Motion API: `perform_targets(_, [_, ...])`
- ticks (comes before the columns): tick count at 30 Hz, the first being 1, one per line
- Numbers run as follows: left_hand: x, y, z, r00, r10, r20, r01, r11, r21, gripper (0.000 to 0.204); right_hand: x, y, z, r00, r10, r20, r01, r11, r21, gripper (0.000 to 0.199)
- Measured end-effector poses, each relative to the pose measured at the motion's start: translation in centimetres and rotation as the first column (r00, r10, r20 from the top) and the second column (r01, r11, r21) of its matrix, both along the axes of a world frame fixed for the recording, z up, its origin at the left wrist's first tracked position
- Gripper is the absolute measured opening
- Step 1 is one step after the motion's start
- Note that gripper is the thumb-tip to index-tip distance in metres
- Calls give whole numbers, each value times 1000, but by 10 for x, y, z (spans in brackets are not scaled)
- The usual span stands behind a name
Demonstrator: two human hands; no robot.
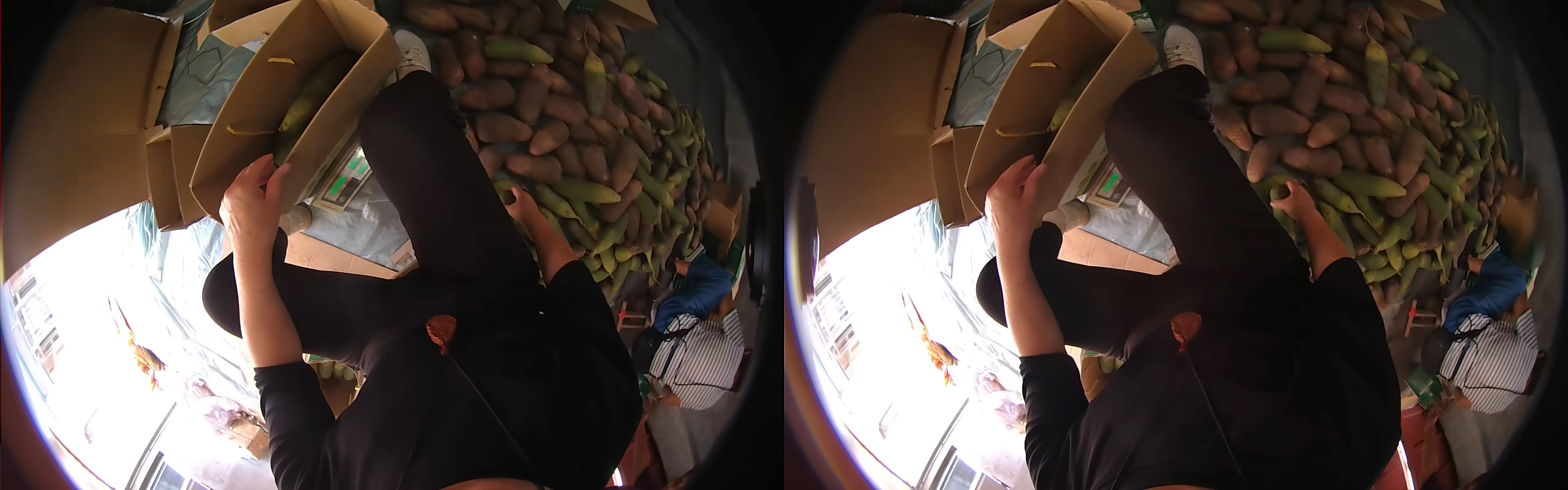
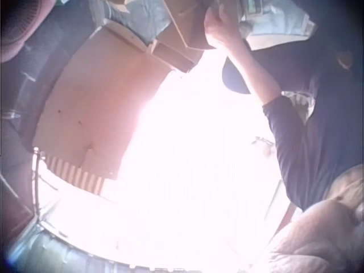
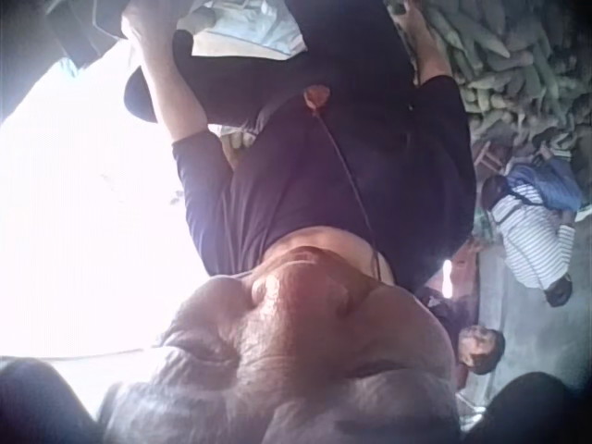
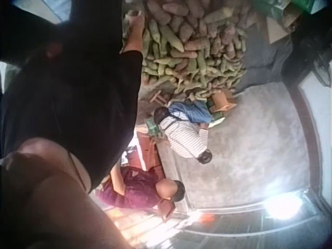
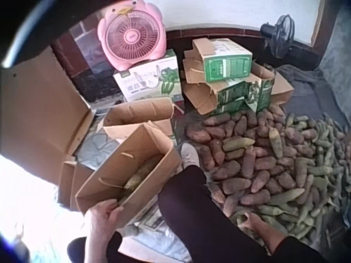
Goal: Packing green vegetables (luffas/silk gourds) from a pile on the floor into cardboard boxes on a scale.
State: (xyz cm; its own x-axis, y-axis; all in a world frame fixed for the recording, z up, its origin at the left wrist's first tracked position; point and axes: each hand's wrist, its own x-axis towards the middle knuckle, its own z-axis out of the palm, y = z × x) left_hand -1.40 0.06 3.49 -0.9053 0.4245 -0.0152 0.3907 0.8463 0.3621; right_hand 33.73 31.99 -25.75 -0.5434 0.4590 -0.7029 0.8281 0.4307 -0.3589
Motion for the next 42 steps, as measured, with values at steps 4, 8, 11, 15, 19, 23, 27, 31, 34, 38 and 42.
perform_targets(4, [-1, -1, -1, 1000, -4, 4, 4, 1000, -12, 31, 5, 1, -4, 998, 46, -42, -41, 993, 113, 66])
perform_targets(8, [3, -1, 3, 1000, -2, -8, 2, 1000, -1, 31, 1, 2, 21, 994, -7, -111, 19, 994, 104, 64])
perform_targets(11, [2, -1, 7, 999, -3, -35, 3, 1000, -10, 30, -10, 12, 48, 972, -99, -215, 127, 984, 123, 62])
perform_targets(15, [4, -3, 5, 998, -50, -41, 48, 998, -39, 28, -44, 37, 105, 863, -71, -500, 191, 962, 194, 54])
perform_targets(19, [6, -5, 2, 997, -73, -24, 71, 995, -64, 24, -106, 68, 185, 623, 6, -782, 311, 916, 254, 51])
perform_targets(23, [6, -5, 4, 996, -85, -27, 83, 994, -73, 22, -177, 65, 289, 260, -30, -965, 360, 931, 69, 45])
perform_targets(27, [7, -6, 9, 993, -104, -60, 100, 993, -58, 21, -239, 48, 354, -168, -141, -976, 147, 975, -166, 45])
perform_targets(31, [7, -6, 10, 991, -119, -61, 117, 992, -43, 21, -290, 11, 373, -237, -336, -911, -127, 941, -314, 37])
perform_targets(34, [7, -6, 8, 994, -102, -41, 100, 994, -38, 23, -319, -21, 362, -34, -564, -825, -263, 802, -537, 38])
perform_targets(38, [6, -4, 7, 997, -71, 17, 72, 995, -63, 25, -337, -31, 318, 266, -356, -896, -77, 919, -387, 46])
perform_targets(42, [4, -11, 6, 994, -112, 5, 112, 993, -48, 26, -306, -4, 287, 353, -234, -906, 51, 972, -231, 62])
